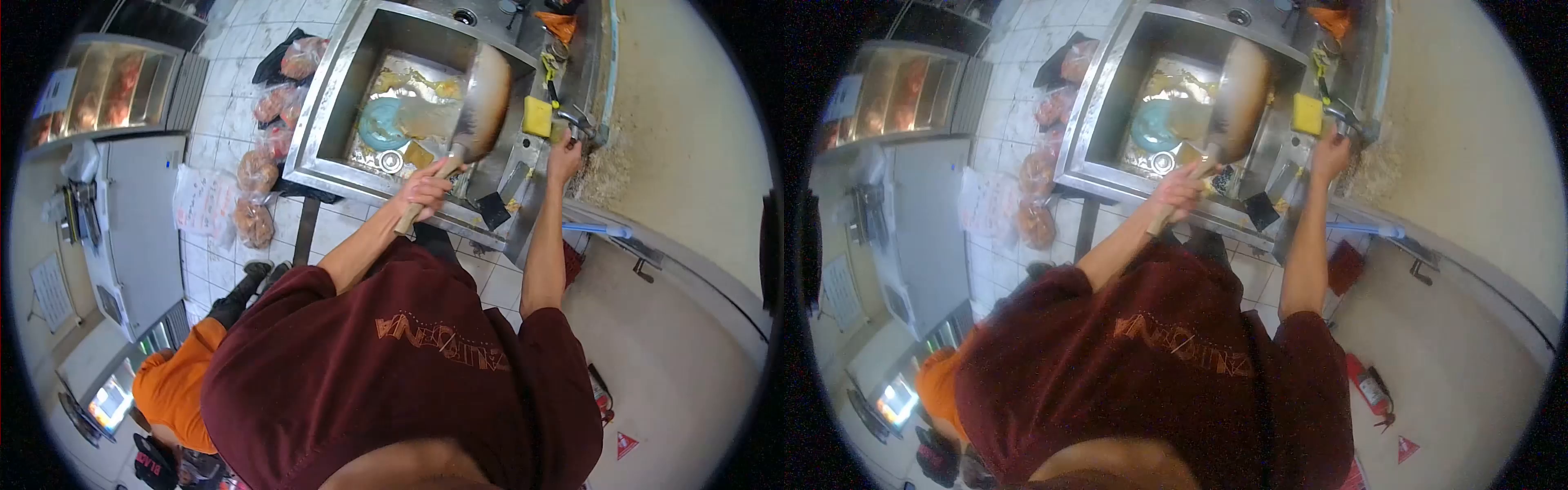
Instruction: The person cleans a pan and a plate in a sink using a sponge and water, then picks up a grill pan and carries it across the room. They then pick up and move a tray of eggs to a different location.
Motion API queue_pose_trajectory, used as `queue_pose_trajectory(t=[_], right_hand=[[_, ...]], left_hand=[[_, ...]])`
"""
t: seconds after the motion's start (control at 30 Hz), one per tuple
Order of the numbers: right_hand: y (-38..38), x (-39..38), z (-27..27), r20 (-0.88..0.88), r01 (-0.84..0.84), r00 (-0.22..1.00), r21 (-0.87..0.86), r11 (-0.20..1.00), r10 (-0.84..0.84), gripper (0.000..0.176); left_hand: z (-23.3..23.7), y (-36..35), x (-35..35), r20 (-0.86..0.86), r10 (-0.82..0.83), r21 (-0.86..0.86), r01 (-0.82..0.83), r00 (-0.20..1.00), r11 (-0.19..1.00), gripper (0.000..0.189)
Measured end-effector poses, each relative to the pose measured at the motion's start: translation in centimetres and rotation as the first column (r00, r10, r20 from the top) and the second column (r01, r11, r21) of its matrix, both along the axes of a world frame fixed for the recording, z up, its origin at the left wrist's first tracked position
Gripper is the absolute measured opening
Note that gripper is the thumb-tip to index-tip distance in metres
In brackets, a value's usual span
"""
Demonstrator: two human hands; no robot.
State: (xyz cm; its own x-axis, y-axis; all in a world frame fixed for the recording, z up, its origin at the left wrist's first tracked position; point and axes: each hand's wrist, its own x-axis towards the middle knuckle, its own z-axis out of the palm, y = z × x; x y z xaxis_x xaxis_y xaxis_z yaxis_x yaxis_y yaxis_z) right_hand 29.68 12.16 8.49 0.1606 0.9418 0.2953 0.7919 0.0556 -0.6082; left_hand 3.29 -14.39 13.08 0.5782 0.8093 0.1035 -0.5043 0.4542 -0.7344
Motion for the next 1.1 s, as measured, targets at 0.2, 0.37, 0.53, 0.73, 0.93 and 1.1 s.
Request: queue_pose_trajectory(t=[0.2,0.37,0.53,0.73,0.93,1.1], right_hand=[[0.1,-1.3,2.1,-0.857,-0.187,0.437,-0.383,0.905,-0.272,0.054],[0.7,-1.0,2.1,-0.952,-0.367,-0.008,-0.281,0.886,-0.306,0.064],[-0.8,-2.4,2.4,-0.928,-0.242,0.177,-0.364,0.9,-0.327,0.053],[-8.6,-9.2,-5.1,-0.82,-0.342,0.441,-0.528,0.777,-0.363,0.017],[-12.1,-17.4,-24.4,-0.634,-0.487,0.623,-0.773,0.407,-0.458,0.024],[-10.1,-22.0,-41.3,-0.623,-0.499,0.696,-0.777,0.385,-0.356,0.024]], left_hand=[[2.0,1.8,3.0,0.309,0.037,0.107,-0.073,0.95,0.992,0.051],[1.6,0.4,2.0,0.35,0.051,0.09,-0.088,0.935,0.992,0.05],[0.4,-2.5,-2.1,0.24,0.071,0.043,-0.084,0.968,0.996,0.047],[1.6,-6.3,-7.6,-0.463,-0.035,-0.123,-0.025,0.886,0.992,0.034],[9.1,-5.9,-8.9,-0.899,-0.412,-0.414,-0.022,-0.147,0.91,0.024],[11.5,-7.0,-7.5,-0.707,-0.606,-0.6,-0.146,-0.365,0.787,0.032]])
